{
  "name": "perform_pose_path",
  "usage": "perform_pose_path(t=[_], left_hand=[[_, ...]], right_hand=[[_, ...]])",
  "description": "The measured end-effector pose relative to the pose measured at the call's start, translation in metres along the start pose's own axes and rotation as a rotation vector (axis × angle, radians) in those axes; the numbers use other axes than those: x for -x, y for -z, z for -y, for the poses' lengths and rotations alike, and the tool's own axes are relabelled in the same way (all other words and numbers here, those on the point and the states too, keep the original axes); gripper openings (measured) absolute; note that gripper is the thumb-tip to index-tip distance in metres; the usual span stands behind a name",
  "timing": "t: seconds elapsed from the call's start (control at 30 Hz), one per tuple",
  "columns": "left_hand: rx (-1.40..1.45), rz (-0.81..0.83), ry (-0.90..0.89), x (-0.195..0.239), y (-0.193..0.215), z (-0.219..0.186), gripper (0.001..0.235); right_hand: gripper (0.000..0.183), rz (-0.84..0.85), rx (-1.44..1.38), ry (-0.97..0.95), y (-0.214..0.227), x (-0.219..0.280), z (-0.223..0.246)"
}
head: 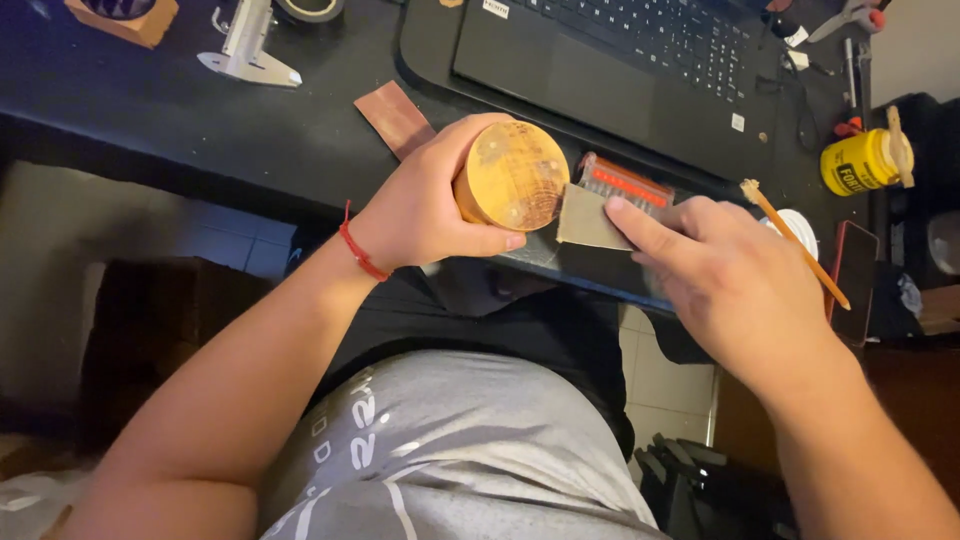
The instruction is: Sanding a wooden cylinder and applying filler paste with a stick and scraper to prepare the surface.
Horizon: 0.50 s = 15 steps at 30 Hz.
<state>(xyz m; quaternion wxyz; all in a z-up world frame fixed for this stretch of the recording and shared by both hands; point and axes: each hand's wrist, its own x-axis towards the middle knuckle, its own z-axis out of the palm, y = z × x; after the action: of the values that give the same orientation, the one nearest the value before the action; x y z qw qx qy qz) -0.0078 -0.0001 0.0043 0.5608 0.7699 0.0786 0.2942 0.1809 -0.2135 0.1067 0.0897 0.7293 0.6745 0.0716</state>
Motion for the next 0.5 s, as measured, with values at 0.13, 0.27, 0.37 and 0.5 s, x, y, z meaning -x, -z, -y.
perform_pose_path(t=[0.13,0.27,0.37,0.5], left_hand=[[-0.013,-0.004,-0.010,-0.002,0.000,-0.004,0.079],[-0.048,-0.028,-0.118,-0.002,-0.002,0.002,0.077],[-0.056,-0.040,-0.081,-0.002,-0.003,0.003,0.079],[-0.034,-0.030,-0.017,-0.002,0.000,0.000,0.079]], right_hand=[[0.055,0.011,0.121,0.042,0.011,-0.009,0.004],[0.050,-0.067,0.183,0.133,0.020,-0.023,0.018],[0.049,-0.034,0.298,0.187,0.029,-0.022,0.015],[0.054,0.026,0.323,0.130,0.031,-0.016,0.014]])
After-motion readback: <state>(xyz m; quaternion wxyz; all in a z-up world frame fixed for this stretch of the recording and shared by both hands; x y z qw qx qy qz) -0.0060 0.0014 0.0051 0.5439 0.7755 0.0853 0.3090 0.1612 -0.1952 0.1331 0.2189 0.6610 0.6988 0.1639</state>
